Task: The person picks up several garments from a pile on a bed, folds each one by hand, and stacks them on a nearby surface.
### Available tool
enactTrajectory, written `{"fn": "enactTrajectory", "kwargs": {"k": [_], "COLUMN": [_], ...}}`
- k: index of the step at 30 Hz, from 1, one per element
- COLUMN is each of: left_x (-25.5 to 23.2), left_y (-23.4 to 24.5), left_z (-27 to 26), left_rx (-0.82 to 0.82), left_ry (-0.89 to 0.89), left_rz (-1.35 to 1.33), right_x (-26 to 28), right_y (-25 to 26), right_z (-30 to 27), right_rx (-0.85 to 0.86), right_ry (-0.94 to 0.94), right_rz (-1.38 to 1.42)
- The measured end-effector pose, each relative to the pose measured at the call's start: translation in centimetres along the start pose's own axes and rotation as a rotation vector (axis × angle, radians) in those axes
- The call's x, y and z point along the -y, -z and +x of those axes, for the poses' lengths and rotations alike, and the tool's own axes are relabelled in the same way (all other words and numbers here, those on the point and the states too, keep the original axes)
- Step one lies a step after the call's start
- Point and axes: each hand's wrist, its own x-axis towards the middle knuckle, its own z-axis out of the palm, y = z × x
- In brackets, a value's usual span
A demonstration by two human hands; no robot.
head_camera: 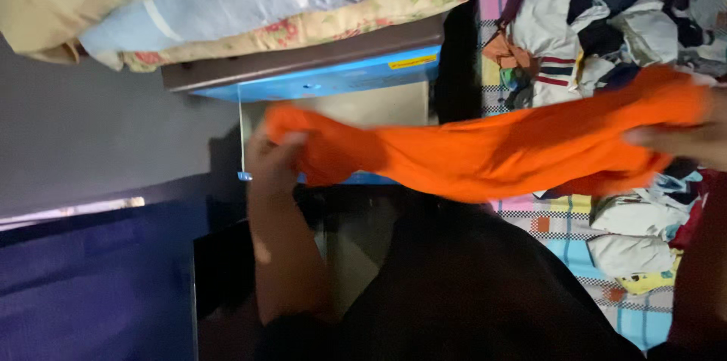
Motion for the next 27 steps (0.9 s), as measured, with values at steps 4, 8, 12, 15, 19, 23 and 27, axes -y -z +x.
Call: {"fn": "enactTrajectory", "kwargs": {"k": [4, 8, 12, 15, 19, 23, 27], "left_x": [4.1, 11.7, 17.2, 21.2, 25.8, 30.4, 34.5], "left_y": [3.9, 1.1, 0.4, -0.6, -1.0, -2.6, -4.4], "left_z": [-3.0, -8.0, -8.6, -7.2, -6.2, -8.6, -13.8], "left_rx": [0.033, 0.228, 0.158, 0.073, 0.037, -0.038, -0.157], "left_ry": [0.143, 0.409, 0.283, 0.063, -0.015, -0.102, -0.185], "left_rz": [0.102, -0.153, -0.656, -0.763, -0.746, -0.703, -0.623], "right_x": [-2.2, -7.4, -14.7, -20.0, -26.5, -32.4, -37.6], "right_y": [-3.6, -12.4, -21.3, -27.4, -35.4, -41.5, -46.0], "right_z": [-5.9, -13.9, -22.7, -28.5, -31.1, -33.2, -34.9], "right_rx": [0.089, 0.346, 0.625, 0.77, 0.863, 0.899, 0.903], "right_ry": [0.022, -0.113, -0.263, -0.327, -0.343, -0.309, -0.236], "right_rz": [0.054, 0.036, -0.024, -0.079, -0.131, -0.173, -0.194]}}
